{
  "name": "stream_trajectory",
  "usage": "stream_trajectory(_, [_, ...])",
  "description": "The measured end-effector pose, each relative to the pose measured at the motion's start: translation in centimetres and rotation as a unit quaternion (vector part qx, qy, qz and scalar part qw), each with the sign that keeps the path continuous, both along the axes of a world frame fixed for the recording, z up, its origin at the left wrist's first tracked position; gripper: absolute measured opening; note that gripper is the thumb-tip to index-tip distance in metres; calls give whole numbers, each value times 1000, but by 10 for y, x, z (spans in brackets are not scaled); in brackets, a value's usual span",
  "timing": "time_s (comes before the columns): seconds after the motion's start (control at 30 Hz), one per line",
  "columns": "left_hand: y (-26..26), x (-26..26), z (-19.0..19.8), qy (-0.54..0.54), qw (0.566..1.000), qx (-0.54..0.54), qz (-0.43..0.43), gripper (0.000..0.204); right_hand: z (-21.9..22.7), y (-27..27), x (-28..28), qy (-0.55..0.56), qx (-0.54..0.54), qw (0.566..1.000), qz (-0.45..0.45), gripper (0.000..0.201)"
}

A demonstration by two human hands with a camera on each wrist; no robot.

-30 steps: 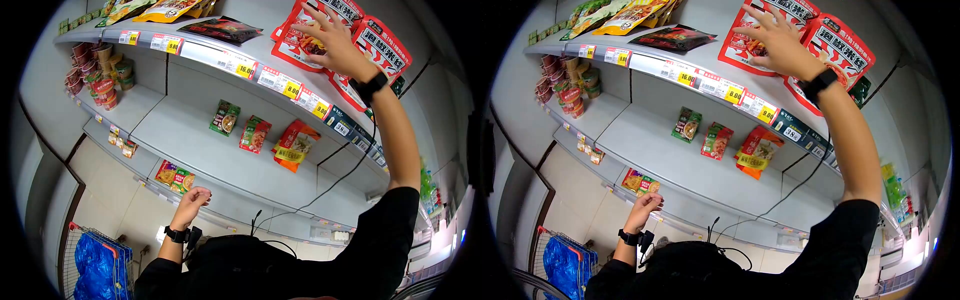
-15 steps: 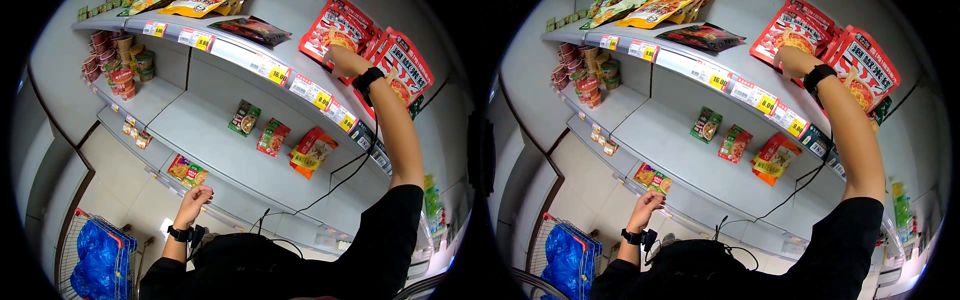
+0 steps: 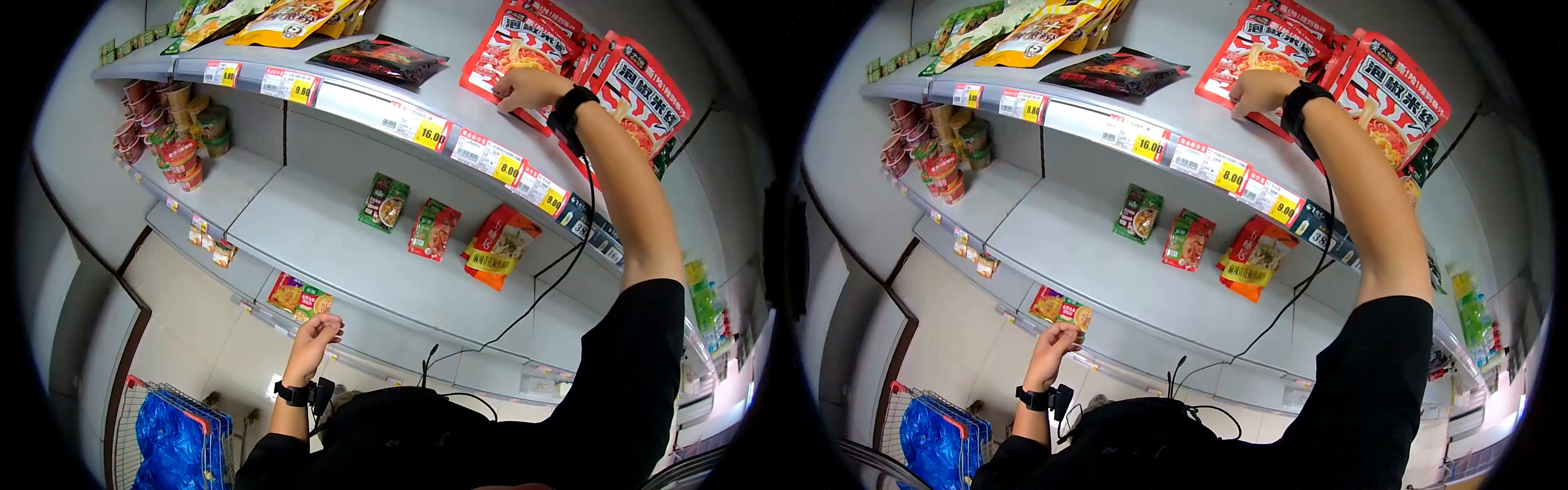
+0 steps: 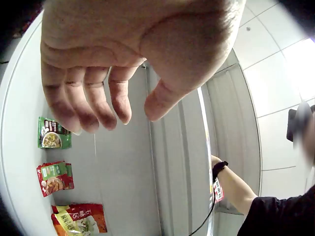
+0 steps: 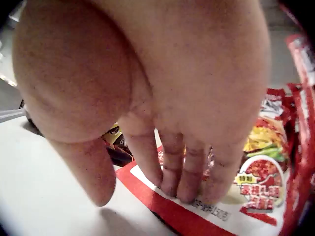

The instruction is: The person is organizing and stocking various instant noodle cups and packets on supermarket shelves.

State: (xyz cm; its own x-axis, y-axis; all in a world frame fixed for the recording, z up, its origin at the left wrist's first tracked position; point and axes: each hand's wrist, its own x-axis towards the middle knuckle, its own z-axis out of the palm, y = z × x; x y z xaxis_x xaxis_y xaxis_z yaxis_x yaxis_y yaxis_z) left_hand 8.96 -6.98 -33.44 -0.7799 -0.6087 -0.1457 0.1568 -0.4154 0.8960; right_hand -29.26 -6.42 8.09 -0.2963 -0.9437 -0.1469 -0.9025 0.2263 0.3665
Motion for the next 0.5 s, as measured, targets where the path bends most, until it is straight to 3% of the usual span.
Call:
stream_trajectory(0.1, [-3,4,-3,2,1000,1,15,17,-1,-13,-6,-11,39,997,-63,40])
stream_trajectory(0.17, [-7,6,-4,7,1000,2,21,17,0,-19,-9,-10,68,984,-163,44])
stream_trajectory(0.2, [-8,8,-4,7,1000,13,26,16,2,-21,-14,-25,68,982,-172,58])
stream_trajectory(0.23, [-9,10,-4,6,999,25,31,14,0,-19,-17,-24,67,982,-173,58])
stream_trajectory(0.3, [-10,12,-5,13,999,28,31,14,-4,-14,-12,-34,-25,970,-239,70])
stream_trajectory(0.5, [-15,15,-4,11,999,29,42,14,-5,-19,-15,-79,-43,955,-282,82])
